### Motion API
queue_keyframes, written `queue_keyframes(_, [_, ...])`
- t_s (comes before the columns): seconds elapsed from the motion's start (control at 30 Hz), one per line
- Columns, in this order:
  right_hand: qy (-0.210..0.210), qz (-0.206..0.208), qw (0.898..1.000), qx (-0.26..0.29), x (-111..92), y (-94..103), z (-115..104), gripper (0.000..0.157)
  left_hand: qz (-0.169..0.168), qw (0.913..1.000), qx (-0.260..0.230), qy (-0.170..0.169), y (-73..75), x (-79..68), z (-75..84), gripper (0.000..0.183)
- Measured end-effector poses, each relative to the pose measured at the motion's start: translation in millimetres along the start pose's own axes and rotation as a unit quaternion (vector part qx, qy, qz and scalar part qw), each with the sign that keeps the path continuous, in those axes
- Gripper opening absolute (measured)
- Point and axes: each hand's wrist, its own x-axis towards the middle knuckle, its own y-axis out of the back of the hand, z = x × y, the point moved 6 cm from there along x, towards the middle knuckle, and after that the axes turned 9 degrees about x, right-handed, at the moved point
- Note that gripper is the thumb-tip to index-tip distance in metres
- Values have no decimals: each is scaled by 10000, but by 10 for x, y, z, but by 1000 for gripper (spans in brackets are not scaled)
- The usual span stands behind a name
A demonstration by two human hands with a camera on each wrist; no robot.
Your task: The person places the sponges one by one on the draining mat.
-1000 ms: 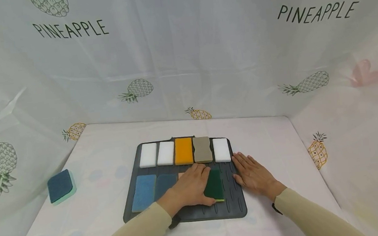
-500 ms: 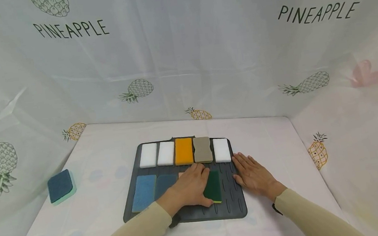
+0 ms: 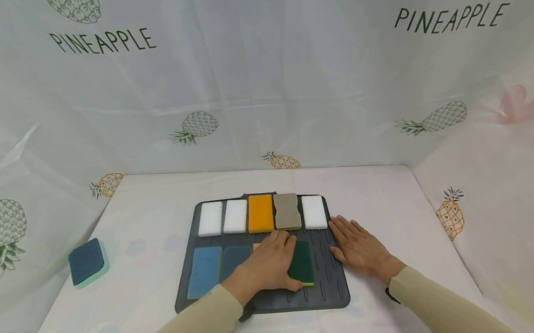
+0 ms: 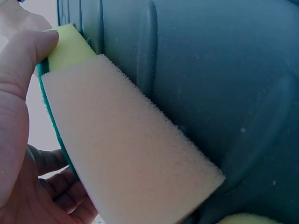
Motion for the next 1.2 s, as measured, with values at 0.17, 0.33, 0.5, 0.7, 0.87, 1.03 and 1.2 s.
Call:
queue_keyframes(0.17, [-7, -12, 10000, -45, 1, -4, 13, 69, 11, 10000, 22, -14, 5, 6, -3, 108])
queue_keyframes(0.33, [0, 3, 10000, -58, 4, 13, 9, 68, 0, 10000, 28, -20, -7, 16, -9, 110])
queue_keyframes(0.5, [4, 75, 9999, -69, 2, 19, 14, 69, 39, 10000, 56, -35, 7, 8, -18, 112])
queue_keyframes(0.7, [70, 244, 9997, -18, 2, 29, 11, 68, 25, 10000, 54, -40, 38, 0, -25, 112])
queue_keyframes(0.87, [14, 152, 9999, -17, 3, 8, 24, 69, 136, 9998, -145, -19, 105, -35, -83, 103])
queue_keyframes(1.03, [-121, -81, 9999, -12, 15, -31, 41, 71, 778, 9968, -201, 26, 281, -134, -322, 83])
queue_keyframes(1.2, [-90, -55, 9999, -34, 18, -37, 23, 70, 1120, 9917, -575, 256, 345, -427, -824, 66])
